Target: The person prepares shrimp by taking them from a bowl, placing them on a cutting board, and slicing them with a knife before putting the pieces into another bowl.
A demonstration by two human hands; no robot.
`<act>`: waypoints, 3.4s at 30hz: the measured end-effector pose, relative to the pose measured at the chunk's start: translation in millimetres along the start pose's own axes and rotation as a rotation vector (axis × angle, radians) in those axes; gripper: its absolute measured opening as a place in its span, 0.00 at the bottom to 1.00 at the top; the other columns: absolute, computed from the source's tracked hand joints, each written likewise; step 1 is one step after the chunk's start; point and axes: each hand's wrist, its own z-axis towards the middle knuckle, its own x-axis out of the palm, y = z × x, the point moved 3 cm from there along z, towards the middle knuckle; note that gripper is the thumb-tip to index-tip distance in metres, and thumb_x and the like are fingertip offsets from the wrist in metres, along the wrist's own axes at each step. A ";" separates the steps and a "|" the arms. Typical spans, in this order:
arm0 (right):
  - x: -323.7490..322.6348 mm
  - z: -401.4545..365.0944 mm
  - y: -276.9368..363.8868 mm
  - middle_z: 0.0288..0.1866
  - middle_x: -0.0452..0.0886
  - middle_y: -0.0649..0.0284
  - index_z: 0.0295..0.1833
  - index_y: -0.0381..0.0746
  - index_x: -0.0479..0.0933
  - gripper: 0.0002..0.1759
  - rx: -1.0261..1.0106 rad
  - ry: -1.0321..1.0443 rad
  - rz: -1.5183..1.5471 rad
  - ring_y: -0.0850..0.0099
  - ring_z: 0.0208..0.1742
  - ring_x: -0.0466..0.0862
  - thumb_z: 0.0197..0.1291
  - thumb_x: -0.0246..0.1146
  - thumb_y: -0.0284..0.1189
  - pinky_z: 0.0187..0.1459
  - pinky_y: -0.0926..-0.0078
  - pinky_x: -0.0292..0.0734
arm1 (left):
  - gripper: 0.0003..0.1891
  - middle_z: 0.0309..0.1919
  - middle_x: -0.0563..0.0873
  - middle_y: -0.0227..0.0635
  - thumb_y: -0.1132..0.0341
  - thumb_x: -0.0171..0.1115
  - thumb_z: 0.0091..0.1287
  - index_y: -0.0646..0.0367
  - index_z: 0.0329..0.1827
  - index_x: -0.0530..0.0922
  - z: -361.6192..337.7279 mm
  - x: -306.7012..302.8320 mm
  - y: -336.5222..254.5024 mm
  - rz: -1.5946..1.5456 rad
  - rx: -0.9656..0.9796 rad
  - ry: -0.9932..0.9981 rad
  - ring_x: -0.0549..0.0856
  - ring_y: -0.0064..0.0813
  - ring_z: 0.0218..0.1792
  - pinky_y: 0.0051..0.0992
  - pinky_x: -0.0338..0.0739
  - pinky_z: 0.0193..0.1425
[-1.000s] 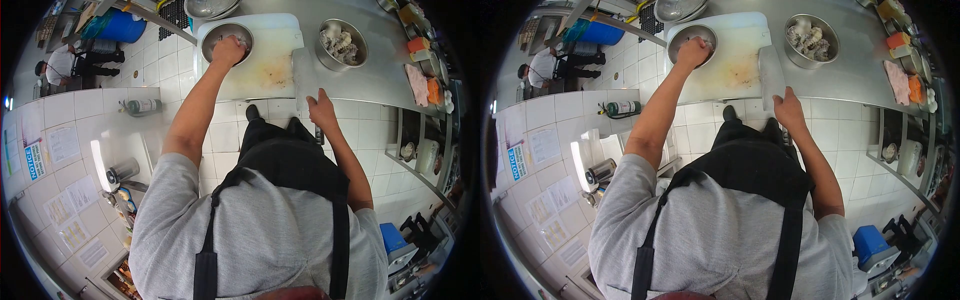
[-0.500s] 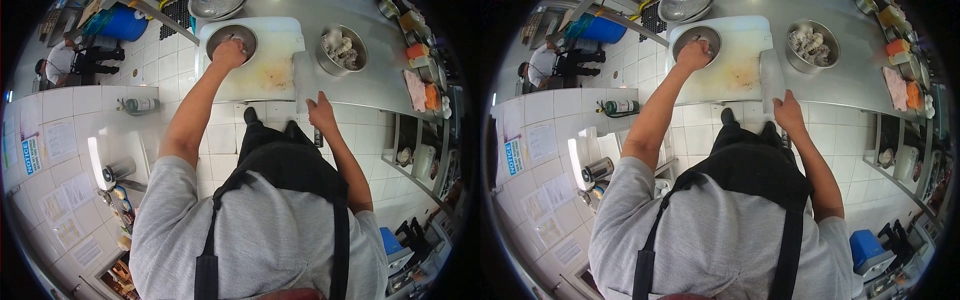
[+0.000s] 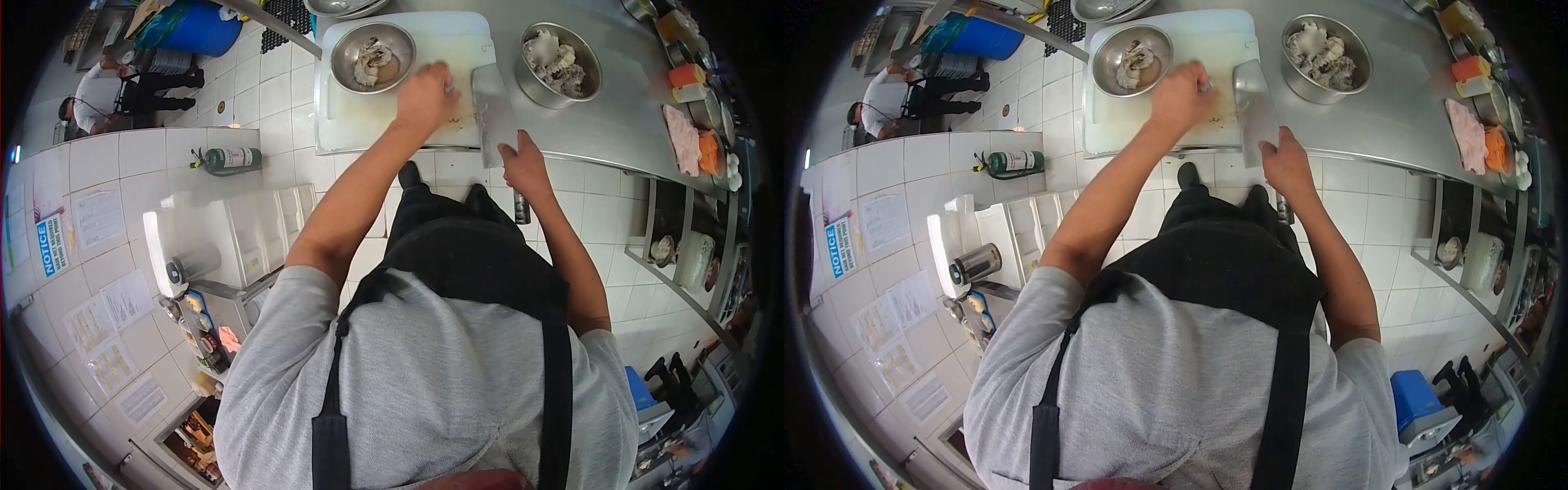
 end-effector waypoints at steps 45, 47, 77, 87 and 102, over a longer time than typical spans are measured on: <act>11.0 -21.0 5.4 0.28 0.80 0.55 0.61 0.27 0.71 0.20 0.004 0.219 0.176 0.68 0.20 0.80 0.76 0.63 0.32 0.23 0.64 0.78 | 0.28 0.47 0.93 0.55 0.52 0.69 0.65 0.52 0.67 0.89 -14.5 25.3 19.6 0.125 -0.033 0.344 0.92 0.56 0.51 0.46 0.87 0.62; 13.5 -18.9 9.9 0.29 0.82 0.51 0.61 0.25 0.72 0.20 0.000 0.210 0.169 0.64 0.20 0.83 0.75 0.63 0.31 0.25 0.61 0.80 | 0.28 0.47 0.93 0.56 0.52 0.69 0.65 0.53 0.67 0.89 -14.0 28.4 22.2 0.104 -0.028 0.334 0.92 0.56 0.51 0.46 0.87 0.62; 68.9 23.8 -3.4 0.45 0.88 0.32 0.64 0.23 0.73 0.26 -0.133 -0.054 0.014 0.37 0.48 0.91 0.75 0.64 0.35 0.52 0.44 0.86 | 0.27 0.51 0.94 0.51 0.56 0.82 0.57 0.55 0.60 0.88 -32.9 46.5 44.3 -0.306 -0.477 0.250 0.93 0.50 0.56 0.40 0.86 0.64; 25.0 -1.6 5.3 0.52 0.86 0.27 0.64 0.24 0.75 0.28 0.097 0.058 0.111 0.31 0.60 0.86 0.73 0.66 0.38 0.63 0.41 0.80 | 0.27 0.42 0.94 0.48 0.54 0.79 0.58 0.59 0.58 0.87 -32.3 34.4 41.4 -0.216 -0.372 0.190 0.94 0.45 0.46 0.39 0.86 0.57; -11.3 -17.2 -14.7 0.53 0.86 0.26 0.66 0.24 0.73 0.27 -0.223 -0.103 -0.341 0.31 0.59 0.86 0.75 0.63 0.36 0.65 0.40 0.80 | 0.25 0.40 0.94 0.43 0.44 0.74 0.60 0.60 0.43 0.87 -16.5 37.3 35.6 0.028 -0.347 0.287 0.94 0.44 0.46 0.41 0.87 0.54</act>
